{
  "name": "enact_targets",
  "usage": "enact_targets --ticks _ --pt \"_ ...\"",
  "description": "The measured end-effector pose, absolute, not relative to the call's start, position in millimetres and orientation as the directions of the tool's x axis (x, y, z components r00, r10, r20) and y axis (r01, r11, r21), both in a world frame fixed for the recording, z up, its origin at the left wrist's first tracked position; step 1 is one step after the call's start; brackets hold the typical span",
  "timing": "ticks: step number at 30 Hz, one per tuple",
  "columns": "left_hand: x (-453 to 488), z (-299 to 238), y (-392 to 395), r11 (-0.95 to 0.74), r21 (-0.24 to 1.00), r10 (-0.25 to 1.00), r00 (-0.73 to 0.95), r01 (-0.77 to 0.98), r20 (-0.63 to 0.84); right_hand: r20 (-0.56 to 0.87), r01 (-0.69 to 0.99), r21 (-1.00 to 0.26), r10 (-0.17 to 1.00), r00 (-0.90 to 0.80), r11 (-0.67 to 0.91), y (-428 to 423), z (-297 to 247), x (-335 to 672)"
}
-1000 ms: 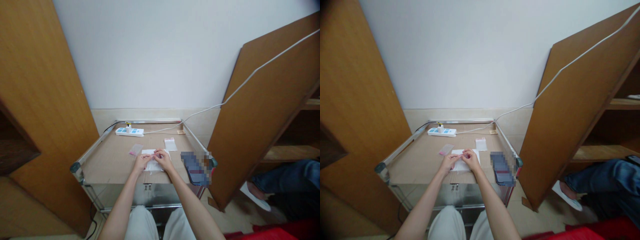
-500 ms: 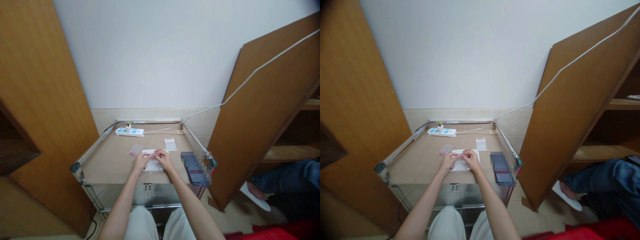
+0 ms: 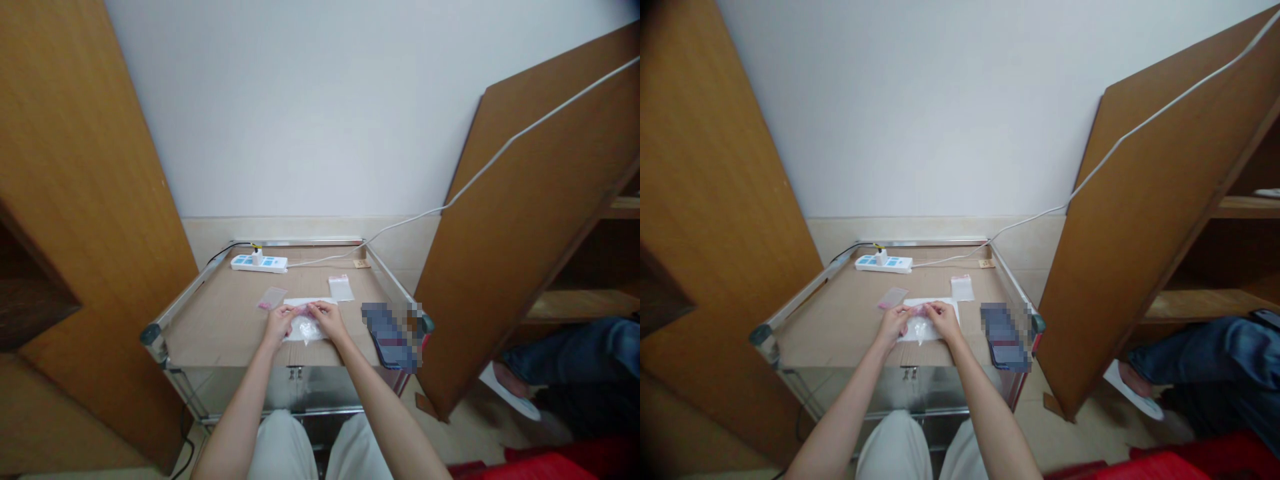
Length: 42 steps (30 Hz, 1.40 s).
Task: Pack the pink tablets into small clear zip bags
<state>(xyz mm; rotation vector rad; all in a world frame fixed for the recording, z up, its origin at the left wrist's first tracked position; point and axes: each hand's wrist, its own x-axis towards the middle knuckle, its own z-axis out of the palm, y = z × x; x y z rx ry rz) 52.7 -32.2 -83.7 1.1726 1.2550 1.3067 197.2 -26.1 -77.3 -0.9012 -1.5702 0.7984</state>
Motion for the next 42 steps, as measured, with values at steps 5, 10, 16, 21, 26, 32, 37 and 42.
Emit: enact_targets --ticks 5,10,16,21,26,32,37,42 --pt "53 -83 -33 -0.023 0.996 0.996 -0.083 -0.082 0.016 0.47 0.134 -0.866 0.876 -0.108 0.481 -28 -74 198" --pt "53 -82 -34 -0.027 0.994 0.997 -0.071 -0.11 0.019 0.462 0.136 -0.871 0.881 -0.104 0.473 -29 -72 199" --pt "50 -86 -32 -0.069 0.991 0.997 -0.042 -0.111 0.065 0.441 0.087 -0.889 0.893 -0.093 0.449 -28 -74 200" --pt "50 -86 -32 -0.068 0.991 0.996 -0.059 -0.115 0.061 0.44 0.098 -0.888 0.893 -0.099 0.448 -28 -74 200" --pt "51 -83 -34 -0.081 0.989 0.995 -0.074 -0.126 0.073 0.441 0.077 -0.89 0.891 -0.108 0.449 -29 -72 199" --pt "52 -78 -38 -0.05 0.99 0.999 -0.008 -0.133 0.049 0.415 0.033 -0.908 0.908 -0.048 0.417 -33 -66 199" --pt "53 -79 -38 -0.043 0.998 0.999 0.022 -0.053 0.044 0.407 0.012 -0.913 0.913 -0.016 0.407 -31 -68 200" --pt "51 -83 -36 -0.064 0.99 0.997 -0.045 -0.126 0.058 0.393 0.027 -0.919 0.919 0.042 0.392 -30 -71 200"
